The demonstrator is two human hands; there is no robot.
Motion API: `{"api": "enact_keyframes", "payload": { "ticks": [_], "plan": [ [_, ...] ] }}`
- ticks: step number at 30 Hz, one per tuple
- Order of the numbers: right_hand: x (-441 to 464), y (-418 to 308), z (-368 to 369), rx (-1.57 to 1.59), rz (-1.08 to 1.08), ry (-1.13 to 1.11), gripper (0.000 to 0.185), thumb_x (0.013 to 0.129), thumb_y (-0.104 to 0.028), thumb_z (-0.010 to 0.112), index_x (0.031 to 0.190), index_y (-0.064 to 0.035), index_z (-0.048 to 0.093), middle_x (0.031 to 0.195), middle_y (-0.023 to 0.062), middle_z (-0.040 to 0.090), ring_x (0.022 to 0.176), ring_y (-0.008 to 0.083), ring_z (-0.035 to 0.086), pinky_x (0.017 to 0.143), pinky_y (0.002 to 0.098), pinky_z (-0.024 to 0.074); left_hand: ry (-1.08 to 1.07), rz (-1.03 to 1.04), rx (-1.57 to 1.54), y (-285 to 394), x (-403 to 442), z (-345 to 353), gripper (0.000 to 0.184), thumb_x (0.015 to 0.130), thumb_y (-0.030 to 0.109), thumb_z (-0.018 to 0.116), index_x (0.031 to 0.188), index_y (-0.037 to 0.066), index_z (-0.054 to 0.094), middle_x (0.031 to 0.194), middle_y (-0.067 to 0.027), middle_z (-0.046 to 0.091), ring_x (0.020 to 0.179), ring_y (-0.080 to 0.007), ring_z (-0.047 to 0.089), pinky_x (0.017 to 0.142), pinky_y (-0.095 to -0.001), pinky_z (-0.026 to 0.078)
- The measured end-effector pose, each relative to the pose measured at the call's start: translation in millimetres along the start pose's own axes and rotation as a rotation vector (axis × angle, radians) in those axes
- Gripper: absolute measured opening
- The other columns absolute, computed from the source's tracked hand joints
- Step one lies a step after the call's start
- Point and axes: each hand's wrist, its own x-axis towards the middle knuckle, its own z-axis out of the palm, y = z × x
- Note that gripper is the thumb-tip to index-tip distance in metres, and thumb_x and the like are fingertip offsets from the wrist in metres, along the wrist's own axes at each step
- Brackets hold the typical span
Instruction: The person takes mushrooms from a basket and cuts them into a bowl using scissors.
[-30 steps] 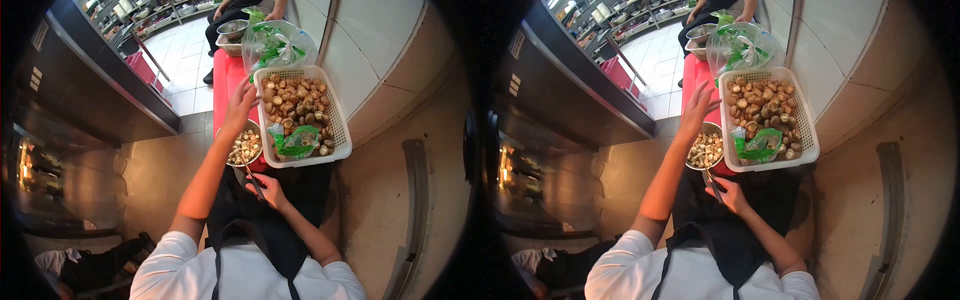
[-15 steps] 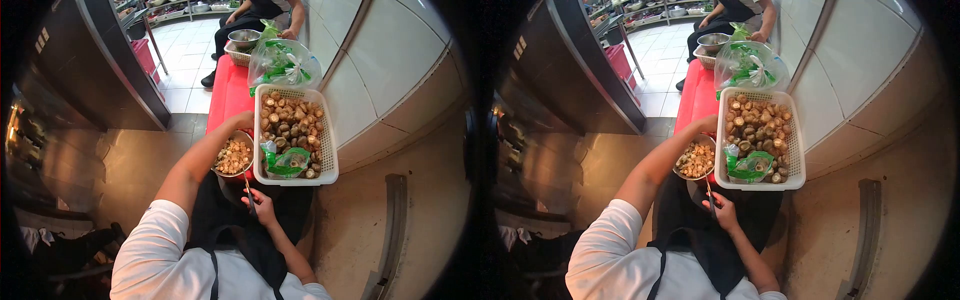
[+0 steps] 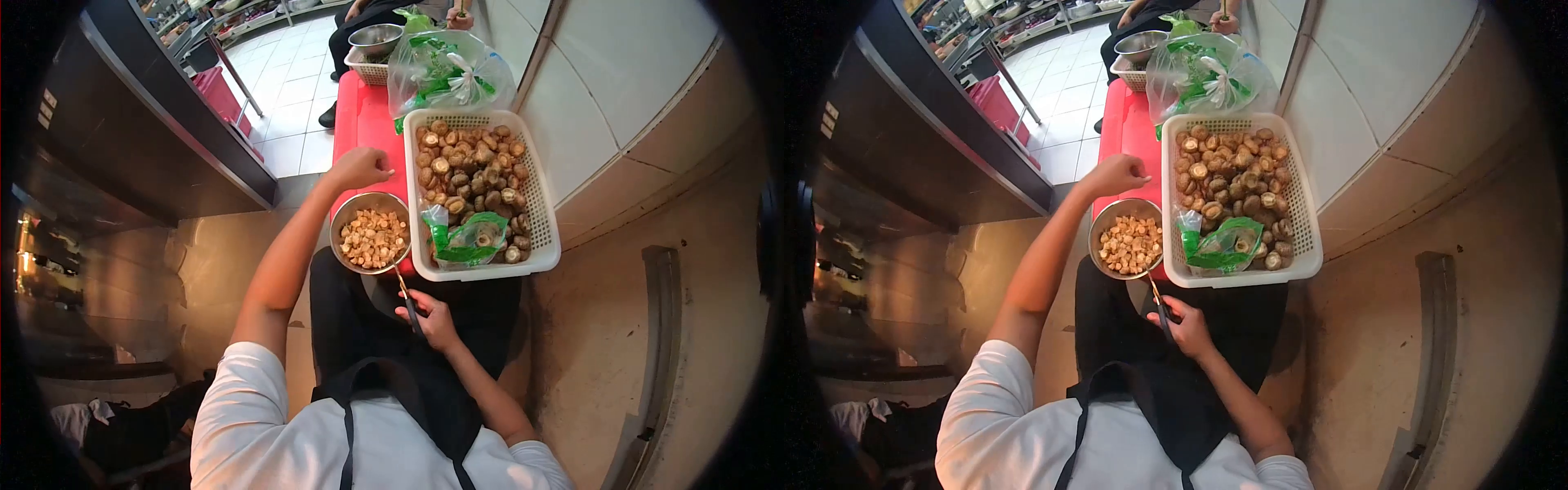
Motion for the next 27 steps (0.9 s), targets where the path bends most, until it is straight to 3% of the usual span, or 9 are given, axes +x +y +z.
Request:
{"api": "enact_keyframes", "payload": {
  "ticks": [5,8,10,12,15,18,21,27],
  "plan": [
    [2,9,0,-0.095,-0.035,0.014,0.054,0.086,-0.028,0.085,0.123,0.0050,0.065,0.092,0.0081,0.073,0.082,0.0105,0.065,0.075,0.0291,0.0526,-0.108,0.095,0.040,50,-80,-37,0.020,0.084,0.008,0.067,0.100,-0.002,0.072,0.089,-0.0168,0.073,0.081,-0.0285,0.072,0.075,-0.0370,0.056],
    [4,11,3,-0.167,-0.216,0.023,0.054,0.086,-0.031,0.083,0.125,0.0026,0.065,0.098,0.0134,0.075,0.087,0.0189,0.071,0.078,0.0332,0.0540,0.167,0.164,-0.003,96,-89,-31,0.019,0.086,0.004,0.064,0.103,-0.003,0.071,0.097,-0.0172,0.073,0.086,-0.0282,0.071,0.079,-0.0367,0.057],
    [6,3,2,-0.215,-0.275,-0.002,0.053,0.087,-0.030,0.083,0.125,0.0017,0.065,0.103,0.0156,0.075,0.091,0.0204,0.072,0.082,0.0341,0.0540,0.157,0.250,-0.343,143,-88,-25,0.019,0.086,-0.004,0.060,0.102,-0.003,0.071,0.099,-0.0158,0.072,0.089,-0.0305,0.070,0.081,-0.0372,0.056],
    [1,-14,-1,-0.246,-0.221,-0.060,0.051,0.087,-0.026,0.082,0.125,0.0018,0.065,0.107,0.0160,0.074,0.096,0.0167,0.070,0.087,0.0330,0.0531,0.134,0.506,-0.286,178,-77,-10,0.019,0.084,-0.005,0.061,0.099,-0.002,0.072,0.098,-0.0171,0.071,0.089,-0.0329,0.070,0.080,-0.0390,0.056],
    [0,-5,-4,-0.301,-0.345,-0.004,0.052,0.088,-0.030,0.080,0.129,-0.0034,0.065,0.106,0.0208,0.072,0.093,0.0290,0.073,0.081,0.0356,0.0540,-0.052,0.660,-0.070,202,-38,44,0.017,0.079,-0.003,0.062,0.093,-0.002,0.072,0.095,-0.0192,0.069,0.091,-0.0386,0.068,0.077,-0.0438,0.055],
    [-4,-15,-6,-0.286,-0.262,0.003,0.049,0.088,-0.029,0.079,0.129,-0.0060,0.065,0.103,0.0184,0.073,0.092,0.0278,0.074,0.080,0.0350,0.0540,-0.239,0.577,0.333,215,-13,88,0.010,0.080,0.004,0.062,0.085,0.000,0.070,0.094,-0.0192,0.069,0.085,-0.0357,0.070,0.070,-0.0433,0.055],
    [-2,0,-9,-0.333,-0.363,0.035,0.048,0.087,-0.030,0.081,0.123,-0.0036,0.066,0.098,0.0152,0.074,0.087,0.0263,0.073,0.077,0.0353,0.0545,0.053,0.743,0.553,215,-9,124,0.008,0.081,0.010,0.063,0.079,0.004,0.068,0.087,-0.0185,0.070,0.077,-0.0308,0.072,0.062,-0.0412,0.055],
    [-4,-4,-10,-0.391,-0.382,0.034,0.043,0.086,-0.030,0.081,0.118,-0.0061,0.066,0.091,0.0140,0.072,0.084,0.0297,0.073,0.071,0.0372,0.0531,-0.001,0.536,0.698,215,-11,138,0.008,0.080,0.013,0.065,0.083,0.006,0.067,0.078,-0.0113,0.069,0.074,-0.0242,0.072,0.060,-0.0365,0.055]
  ]
}}
